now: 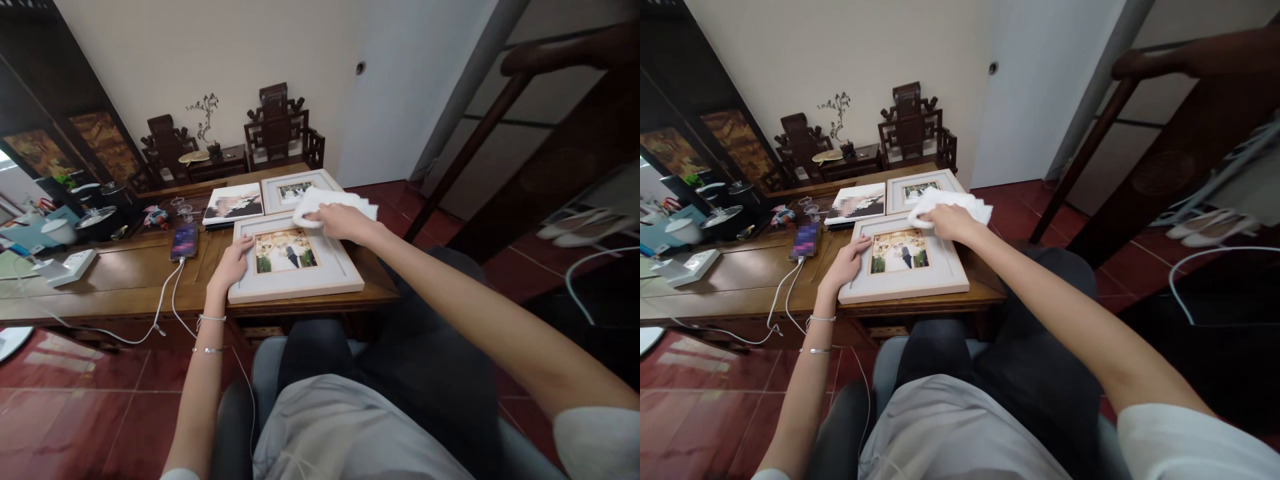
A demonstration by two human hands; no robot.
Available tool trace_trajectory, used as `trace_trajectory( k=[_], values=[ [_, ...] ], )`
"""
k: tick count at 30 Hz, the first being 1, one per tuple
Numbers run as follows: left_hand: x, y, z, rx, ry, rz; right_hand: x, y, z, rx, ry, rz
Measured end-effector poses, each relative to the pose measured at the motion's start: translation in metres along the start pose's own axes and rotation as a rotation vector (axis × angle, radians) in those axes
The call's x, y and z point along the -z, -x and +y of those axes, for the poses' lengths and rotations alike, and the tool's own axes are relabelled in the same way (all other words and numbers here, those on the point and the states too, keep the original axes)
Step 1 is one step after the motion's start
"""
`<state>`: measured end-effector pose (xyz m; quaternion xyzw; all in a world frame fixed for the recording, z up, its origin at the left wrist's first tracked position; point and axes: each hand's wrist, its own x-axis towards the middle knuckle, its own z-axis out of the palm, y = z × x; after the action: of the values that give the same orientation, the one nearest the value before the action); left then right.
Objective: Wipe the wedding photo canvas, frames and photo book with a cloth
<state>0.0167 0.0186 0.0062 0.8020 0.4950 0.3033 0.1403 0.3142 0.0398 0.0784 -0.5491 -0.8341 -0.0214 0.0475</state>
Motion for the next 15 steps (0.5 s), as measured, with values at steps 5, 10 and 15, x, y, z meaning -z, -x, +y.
trace_trajectory(
  k=[5,10,15],
  values=[
    [0.002,0.002,0.01,-0.024,0.002,0.04,-0.004,-0.037,-0.037,0.249,-0.003,0.199],
    [0.003,0.001,0.014,0.011,-0.051,0.057,-0.021,-0.071,-0.09,0.498,0.112,0.145],
    [0.001,0.001,0.014,-0.007,-0.026,0.053,-0.027,-0.072,-0.07,0.39,0.131,0.052]
  ],
)
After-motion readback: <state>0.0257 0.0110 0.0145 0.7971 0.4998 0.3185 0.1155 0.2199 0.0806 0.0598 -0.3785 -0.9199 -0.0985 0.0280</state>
